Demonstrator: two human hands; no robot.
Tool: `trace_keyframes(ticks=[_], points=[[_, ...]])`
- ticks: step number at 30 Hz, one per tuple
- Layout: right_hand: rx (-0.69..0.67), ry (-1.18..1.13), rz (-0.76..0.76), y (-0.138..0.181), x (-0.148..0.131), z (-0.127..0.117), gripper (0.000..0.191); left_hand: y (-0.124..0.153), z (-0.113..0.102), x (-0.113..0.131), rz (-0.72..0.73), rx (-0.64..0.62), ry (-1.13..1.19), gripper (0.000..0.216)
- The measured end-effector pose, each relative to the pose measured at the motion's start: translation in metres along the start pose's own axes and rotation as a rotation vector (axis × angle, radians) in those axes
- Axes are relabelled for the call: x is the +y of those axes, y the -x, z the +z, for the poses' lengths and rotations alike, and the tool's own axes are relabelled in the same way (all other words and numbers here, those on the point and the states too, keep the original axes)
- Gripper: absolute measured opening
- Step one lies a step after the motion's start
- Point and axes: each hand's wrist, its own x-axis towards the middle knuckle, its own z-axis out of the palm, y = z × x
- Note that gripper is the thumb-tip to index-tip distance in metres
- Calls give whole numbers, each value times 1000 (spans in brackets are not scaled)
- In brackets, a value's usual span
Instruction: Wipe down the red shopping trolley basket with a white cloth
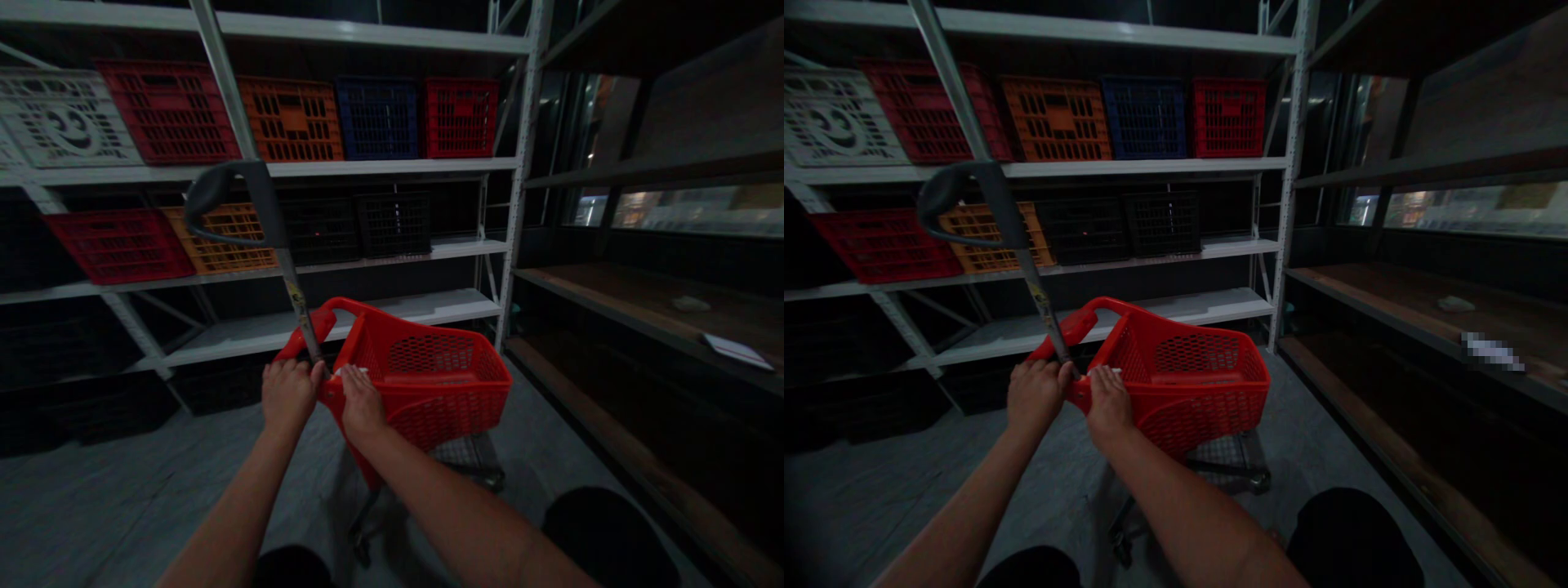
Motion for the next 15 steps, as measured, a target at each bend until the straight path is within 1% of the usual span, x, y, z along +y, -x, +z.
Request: trace_keyframes(ticks=[2,4,5,7,10,13,14,15], points=[[-27,33,-88,-1,-4,1,50,-1,1,-3,-1,0,42,52],[-56,104,-135,10,12,-10,51,-2,3,-9,6,1,82,52],[-67,146,-142,20,26,-18,52,-3,5,-12,14,-1,96,51],[-77,237,-121,44,63,-41,55,-6,10,-21,32,-8,114,51],[-85,362,-74,87,127,-86,59,-14,19,-35,65,-41,121,51],[-52,465,53,125,182,-133,62,-22,24,-46,110,-113,131,51],[-45,488,103,135,195,-146,61,-23,24,-46,92,-116,134,50],[-43,504,150,142,204,-155,60,-22,23,-45,41,-89,134,50]])
